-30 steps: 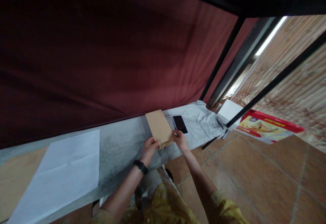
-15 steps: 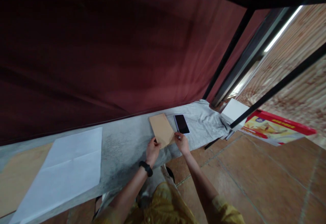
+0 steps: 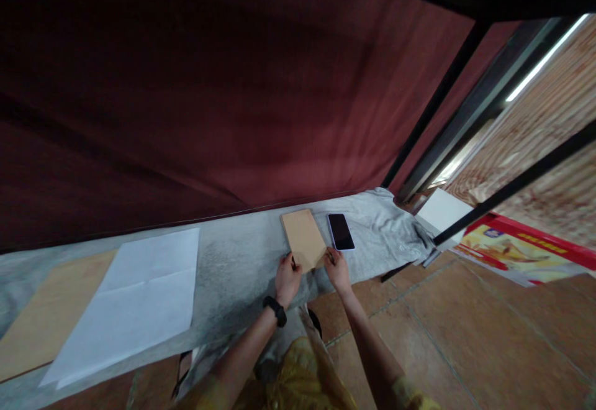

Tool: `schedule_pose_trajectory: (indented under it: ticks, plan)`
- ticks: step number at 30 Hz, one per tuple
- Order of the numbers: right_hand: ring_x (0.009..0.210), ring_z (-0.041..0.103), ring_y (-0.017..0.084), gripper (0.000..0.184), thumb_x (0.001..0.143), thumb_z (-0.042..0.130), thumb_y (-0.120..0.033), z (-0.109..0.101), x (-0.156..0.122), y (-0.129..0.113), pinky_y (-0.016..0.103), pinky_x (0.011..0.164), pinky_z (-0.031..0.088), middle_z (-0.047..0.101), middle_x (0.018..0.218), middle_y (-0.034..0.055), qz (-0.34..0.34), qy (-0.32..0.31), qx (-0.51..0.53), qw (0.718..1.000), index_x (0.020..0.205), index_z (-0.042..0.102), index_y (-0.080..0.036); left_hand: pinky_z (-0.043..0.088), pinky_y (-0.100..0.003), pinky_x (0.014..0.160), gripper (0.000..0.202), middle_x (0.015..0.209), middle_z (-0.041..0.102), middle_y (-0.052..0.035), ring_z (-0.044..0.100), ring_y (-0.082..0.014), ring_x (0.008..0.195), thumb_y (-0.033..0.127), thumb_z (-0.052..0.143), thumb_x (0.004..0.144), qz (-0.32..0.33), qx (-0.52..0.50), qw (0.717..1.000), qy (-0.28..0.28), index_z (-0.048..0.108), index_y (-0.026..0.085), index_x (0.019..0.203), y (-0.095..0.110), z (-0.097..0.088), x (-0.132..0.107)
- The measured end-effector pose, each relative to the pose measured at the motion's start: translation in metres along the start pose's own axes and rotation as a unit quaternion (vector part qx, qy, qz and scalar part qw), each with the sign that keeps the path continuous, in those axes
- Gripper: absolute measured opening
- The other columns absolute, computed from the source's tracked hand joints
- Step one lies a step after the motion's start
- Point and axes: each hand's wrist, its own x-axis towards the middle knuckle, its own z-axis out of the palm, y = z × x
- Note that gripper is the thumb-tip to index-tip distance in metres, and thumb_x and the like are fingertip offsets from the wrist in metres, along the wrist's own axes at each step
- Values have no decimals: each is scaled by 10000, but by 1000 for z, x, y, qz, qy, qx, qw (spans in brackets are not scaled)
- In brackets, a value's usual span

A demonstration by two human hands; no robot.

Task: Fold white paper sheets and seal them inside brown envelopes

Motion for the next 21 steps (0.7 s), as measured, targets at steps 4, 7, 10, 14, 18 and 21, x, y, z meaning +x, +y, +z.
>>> schedule_pose_trajectory:
  ticks: [4,7,10,14,18,21]
  plan:
    - [939,646,220,383,899,473,-354,-2,-1,-4,335,862,521,681,1069,135,6,-23,-6,1000,1127,703,-150,444,-250,783,258,863,657,-31,619,-165,863,56,576,808,16,44,999,11,670,177,1017,3,1,-4]
    - [927,639,220,364,902,479,-355,-3,-1,-5,345,864,522,678,1058,125,5,-19,-3,1000,1115,703,-163,452,-249,785,260,873,665,-33,625,-164,869,48,574,808,13,47,999,10,666,174,1016,3,1,-4]
    - [933,636,221,349,895,494,-358,-3,-2,-4,348,871,522,675,1064,122,4,-19,-1,1000,1099,709,-173,459,-250,782,259,886,669,-37,627,-162,862,42,568,806,6,48,999,15,663,166,1012,2,0,-1]
    - [951,638,222,364,897,484,-352,-3,-2,-3,352,891,520,671,1084,128,1,-22,-4,1000,1118,710,-170,471,-257,797,284,929,675,-48,633,-165,875,36,561,801,4,49,998,26,664,162,1034,-2,1,1]
    - [984,646,227,408,917,456,-351,-3,-3,-3,358,914,516,666,1123,144,-7,-26,-12,1000,1183,695,-156,495,-270,804,301,982,681,-64,647,-173,876,52,571,798,3,45,998,36,676,162,1057,-5,2,4]
    - [1010,651,235,424,936,440,-357,-5,-2,-4,361,928,513,665,1139,148,-9,-29,-30,999,1210,690,-153,511,-285,844,317,1044,686,-83,656,-180,920,77,571,818,4,40,998,46,675,162,1105,-7,0,11]
